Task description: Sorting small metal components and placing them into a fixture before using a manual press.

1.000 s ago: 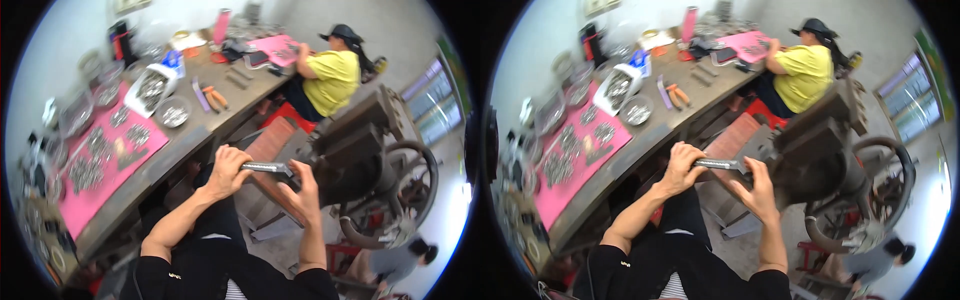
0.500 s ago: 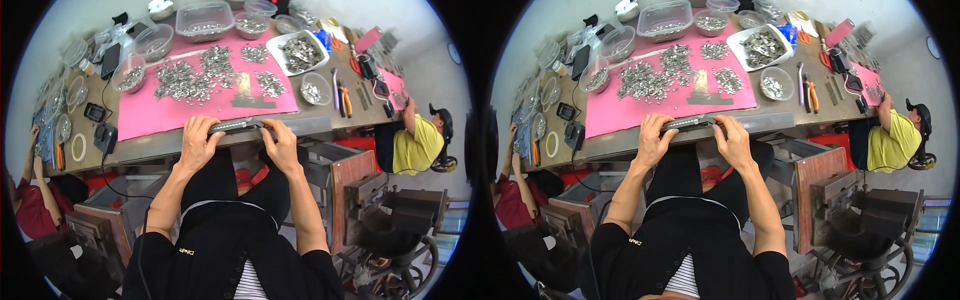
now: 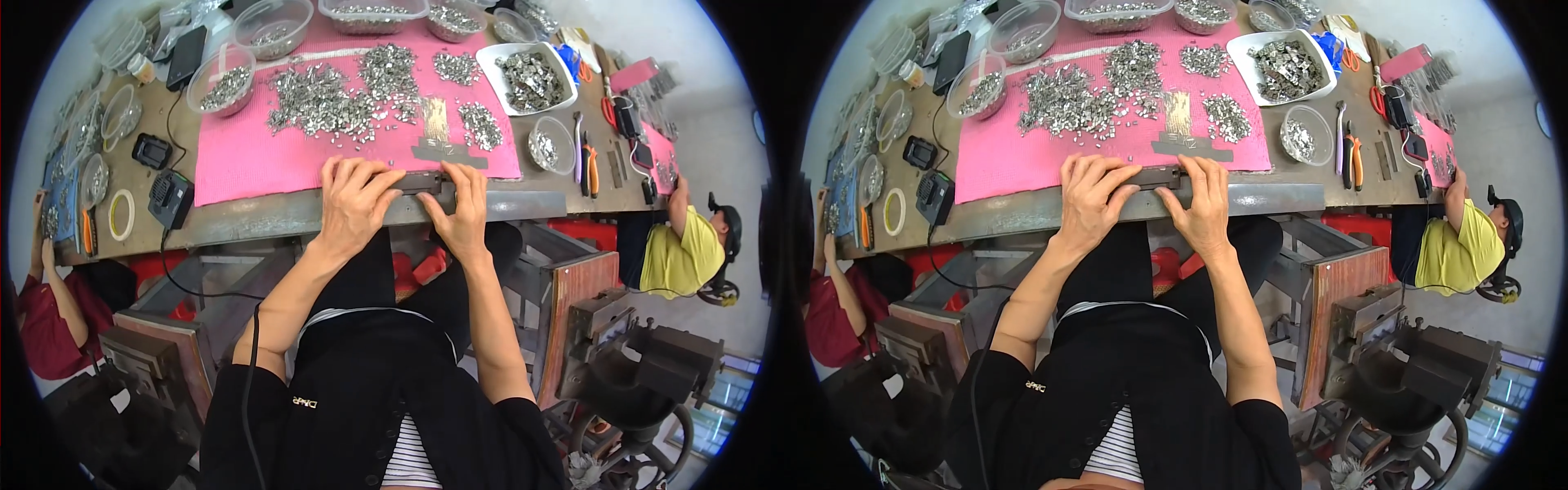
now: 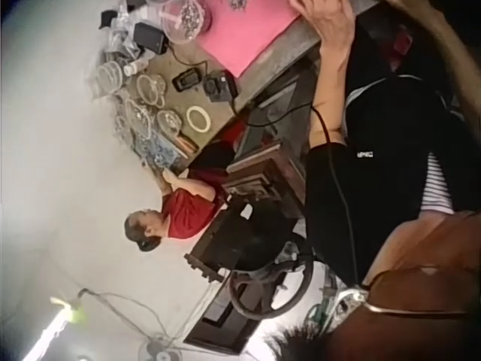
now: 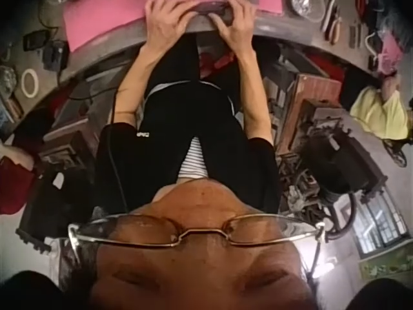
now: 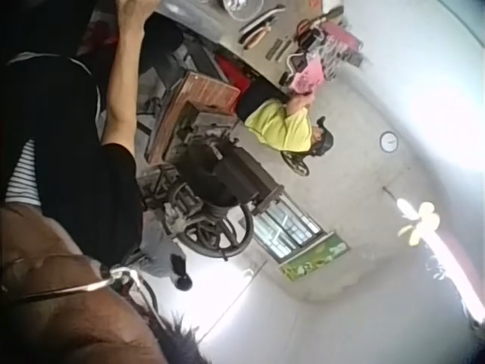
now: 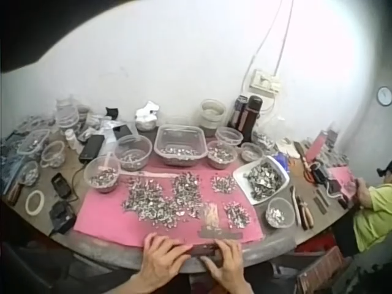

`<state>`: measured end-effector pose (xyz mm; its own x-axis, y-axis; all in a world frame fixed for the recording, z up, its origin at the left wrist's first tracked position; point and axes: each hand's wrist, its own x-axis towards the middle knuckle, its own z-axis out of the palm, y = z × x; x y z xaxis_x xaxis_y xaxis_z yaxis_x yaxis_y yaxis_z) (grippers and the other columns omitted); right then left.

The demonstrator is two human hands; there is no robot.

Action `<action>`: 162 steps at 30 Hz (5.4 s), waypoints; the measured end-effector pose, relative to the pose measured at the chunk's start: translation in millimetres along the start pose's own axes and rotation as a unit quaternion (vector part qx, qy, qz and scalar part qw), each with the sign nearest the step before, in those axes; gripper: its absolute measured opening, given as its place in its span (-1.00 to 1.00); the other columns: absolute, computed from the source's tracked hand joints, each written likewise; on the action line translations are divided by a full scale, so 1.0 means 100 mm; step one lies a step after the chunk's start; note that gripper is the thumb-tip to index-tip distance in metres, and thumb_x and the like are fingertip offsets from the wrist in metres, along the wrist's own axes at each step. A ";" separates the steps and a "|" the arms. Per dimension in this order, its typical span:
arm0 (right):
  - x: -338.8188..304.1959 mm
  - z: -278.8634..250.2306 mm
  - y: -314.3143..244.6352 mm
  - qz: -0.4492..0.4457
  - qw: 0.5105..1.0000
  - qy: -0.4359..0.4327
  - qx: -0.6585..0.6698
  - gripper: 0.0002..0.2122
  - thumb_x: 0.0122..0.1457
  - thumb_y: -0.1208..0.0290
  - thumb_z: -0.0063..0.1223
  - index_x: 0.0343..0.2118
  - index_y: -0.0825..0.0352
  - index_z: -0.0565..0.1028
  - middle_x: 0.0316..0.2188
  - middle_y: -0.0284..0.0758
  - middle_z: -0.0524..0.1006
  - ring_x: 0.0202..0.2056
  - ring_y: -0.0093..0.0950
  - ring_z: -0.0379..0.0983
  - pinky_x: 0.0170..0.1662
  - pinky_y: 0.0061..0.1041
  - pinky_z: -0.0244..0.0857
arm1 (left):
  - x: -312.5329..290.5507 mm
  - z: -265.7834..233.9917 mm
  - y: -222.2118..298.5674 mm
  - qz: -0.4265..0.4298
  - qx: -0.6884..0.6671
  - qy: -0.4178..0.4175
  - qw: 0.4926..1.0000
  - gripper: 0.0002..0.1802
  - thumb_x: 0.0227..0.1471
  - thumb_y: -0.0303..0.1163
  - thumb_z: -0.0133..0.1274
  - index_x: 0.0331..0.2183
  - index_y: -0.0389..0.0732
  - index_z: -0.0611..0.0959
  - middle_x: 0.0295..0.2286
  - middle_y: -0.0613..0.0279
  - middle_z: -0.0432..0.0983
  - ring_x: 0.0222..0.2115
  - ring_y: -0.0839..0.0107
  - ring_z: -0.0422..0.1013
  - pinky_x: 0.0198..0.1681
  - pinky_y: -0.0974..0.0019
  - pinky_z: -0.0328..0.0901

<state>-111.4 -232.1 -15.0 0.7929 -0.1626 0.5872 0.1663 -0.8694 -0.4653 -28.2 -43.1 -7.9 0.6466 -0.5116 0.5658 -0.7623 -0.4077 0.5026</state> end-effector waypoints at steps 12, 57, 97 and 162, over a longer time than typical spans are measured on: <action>0.00 0.00 0.03 -0.004 1.000 0.017 -0.013 -0.55 -0.08 0.42 0.46 -0.08 0.36 0.55 -0.14 -0.18 0.49 -0.11 -0.16 0.40 -0.03 -0.25 0.33 | -0.68 -0.54 -0.03 -0.275 -0.385 0.202 0.858 -0.59 0.41 -0.42 -0.31 0.20 -0.40 0.25 0.14 -0.17 0.36 0.07 0.11 0.44 0.09 0.12 0.42; 0.11 -0.60 0.57 -0.022 0.994 -0.091 -0.059 -0.74 0.20 0.57 0.09 -0.04 0.34 0.59 0.04 -0.27 0.58 0.19 -0.19 0.38 0.28 -0.15 0.11 | 0.60 0.52 0.25 0.036 -0.071 -0.197 0.977 -0.68 0.21 -0.36 0.05 -0.01 -0.13 0.67 0.01 0.24 0.57 0.27 -0.08 0.17 0.30 -0.51 -0.29; 0.36 -0.28 0.74 0.062 0.998 0.028 -0.004 -0.91 0.06 0.50 0.30 -0.36 0.24 0.62 -0.41 -0.37 0.50 -0.29 -0.32 0.43 -0.18 -0.32 0.24 | 0.45 0.16 0.10 -0.011 -0.042 -0.028 0.999 -0.95 0.07 -0.46 0.17 -0.34 -0.15 0.64 -0.42 0.34 0.50 -0.34 0.33 0.41 0.05 0.12 0.11; 0.32 -0.30 0.85 0.048 0.999 0.014 0.006 -0.92 0.09 0.53 0.22 -0.37 0.30 0.54 -0.35 -0.32 0.50 -0.24 -0.26 0.42 -0.14 -0.29 0.22 | 0.54 0.27 0.13 0.033 -0.035 -0.006 0.999 -0.97 0.13 -0.46 0.12 -0.35 -0.15 0.65 -0.42 0.32 0.51 -0.32 0.32 0.41 0.11 0.10 0.09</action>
<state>-89.7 -325.7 -16.1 0.7885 -0.2577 0.5584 0.0985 -0.8433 -0.5283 -3.9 -97.1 11.9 0.5940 -0.5447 0.5921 -0.7997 -0.3194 0.5084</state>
